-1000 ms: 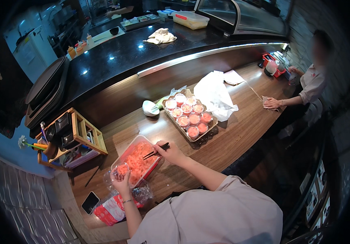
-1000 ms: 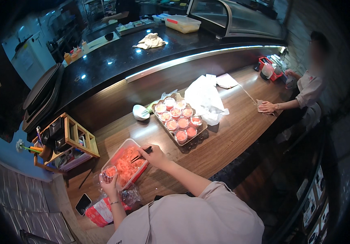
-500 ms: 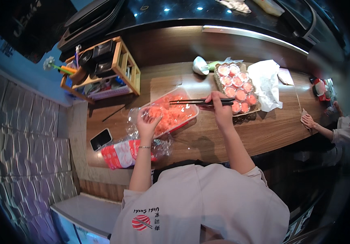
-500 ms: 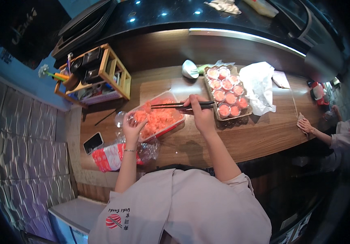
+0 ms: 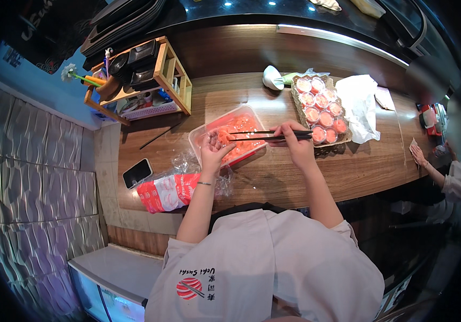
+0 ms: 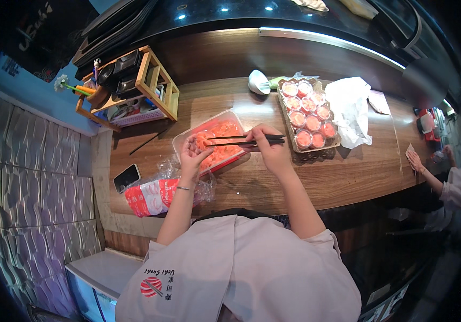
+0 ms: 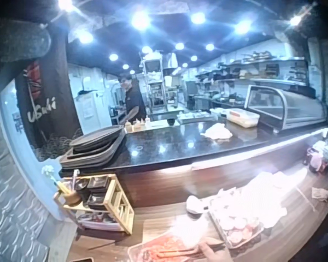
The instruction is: The person uses chopsticks to pick up pieces of pink fish from a plastic container and places them into individual compartments of a tray. They repeat this process for multiple compartments, then close the container and wipe the counter.
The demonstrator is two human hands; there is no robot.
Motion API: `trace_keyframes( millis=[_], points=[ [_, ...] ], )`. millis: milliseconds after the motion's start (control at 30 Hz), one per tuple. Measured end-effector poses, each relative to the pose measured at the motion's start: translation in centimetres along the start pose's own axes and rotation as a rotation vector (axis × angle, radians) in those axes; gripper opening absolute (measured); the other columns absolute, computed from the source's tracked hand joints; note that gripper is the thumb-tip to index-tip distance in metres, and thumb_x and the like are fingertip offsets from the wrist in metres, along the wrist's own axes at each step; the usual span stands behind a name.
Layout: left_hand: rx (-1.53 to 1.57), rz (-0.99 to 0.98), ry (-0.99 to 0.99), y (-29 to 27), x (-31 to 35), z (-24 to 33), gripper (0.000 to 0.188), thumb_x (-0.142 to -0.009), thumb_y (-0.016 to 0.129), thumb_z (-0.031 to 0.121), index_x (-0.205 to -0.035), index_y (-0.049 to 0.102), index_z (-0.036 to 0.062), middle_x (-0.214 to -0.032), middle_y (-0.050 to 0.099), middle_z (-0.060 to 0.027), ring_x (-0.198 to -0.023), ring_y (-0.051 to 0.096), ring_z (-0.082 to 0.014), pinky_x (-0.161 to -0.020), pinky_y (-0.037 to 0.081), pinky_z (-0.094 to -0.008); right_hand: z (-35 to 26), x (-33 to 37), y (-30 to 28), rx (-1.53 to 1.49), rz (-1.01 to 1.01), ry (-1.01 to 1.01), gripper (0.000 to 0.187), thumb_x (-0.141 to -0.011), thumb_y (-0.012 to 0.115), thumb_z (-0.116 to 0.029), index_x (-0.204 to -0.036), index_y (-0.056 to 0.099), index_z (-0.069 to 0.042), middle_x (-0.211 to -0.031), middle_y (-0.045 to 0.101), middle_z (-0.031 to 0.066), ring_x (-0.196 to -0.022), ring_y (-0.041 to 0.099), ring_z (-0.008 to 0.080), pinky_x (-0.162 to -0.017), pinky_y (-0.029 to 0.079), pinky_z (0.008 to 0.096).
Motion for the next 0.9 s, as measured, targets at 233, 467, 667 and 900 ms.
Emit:
trace_keyframes(
  millis=[233,467,667,900],
  points=[
    [-0.036,-0.141,-0.068,1.6,0.6,1.2,0.065,-0.069,0.074,-0.016,-0.126,0.046,0.0007,-0.124,0.052,-0.0101,-0.117,0.055,-0.0200,-0.098,0.052,-0.0341,0.3,0.2,-3.0,-0.164,0.058,-0.021,0.035,-0.102,0.049,-0.033,-0.090,0.055,0.000,-0.104,0.063,0.0168,-0.084,0.069,0.0231,-0.071,0.062,0.0336],
    [-0.051,-0.210,0.004,3.0,1.1,2.5,0.065,-0.070,0.073,-0.017,-0.126,0.047,0.0034,-0.125,0.053,-0.0116,-0.118,0.055,-0.0205,-0.098,0.052,-0.0342,3.4,1.6,-4.0,-0.278,0.068,0.080,0.036,-0.102,0.048,-0.034,-0.089,0.052,-0.001,-0.105,0.063,0.0164,-0.084,0.071,0.0266,-0.069,0.062,0.0321],
    [-0.118,-0.260,0.019,3.3,2.0,3.6,0.065,-0.066,0.076,-0.016,-0.121,0.048,0.0040,-0.125,0.053,-0.0107,-0.118,0.055,-0.0210,-0.097,0.054,-0.0354,3.3,3.5,-3.3,-0.286,0.165,0.095,0.036,-0.101,0.051,-0.033,-0.087,0.055,-0.001,-0.097,0.065,0.0165,-0.083,0.071,0.0254,-0.071,0.062,0.0346],
    [-0.205,-0.274,0.026,0.4,2.0,4.6,0.063,-0.068,0.076,-0.015,-0.121,0.048,0.0035,-0.124,0.053,-0.0100,-0.113,0.058,-0.0199,-0.096,0.054,-0.0331,5.2,4.7,-0.3,-0.290,0.216,0.086,0.033,-0.102,0.050,-0.032,-0.088,0.053,-0.003,-0.095,0.066,0.0131,-0.085,0.072,0.0261,-0.070,0.061,0.0335]
  ],
)
Point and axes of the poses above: each hand's wrist, its own x-axis away from the middle knuckle, its own y-axis out of the palm, z = x × y, the point moved 2 cm from there along -x, towards the middle knuckle
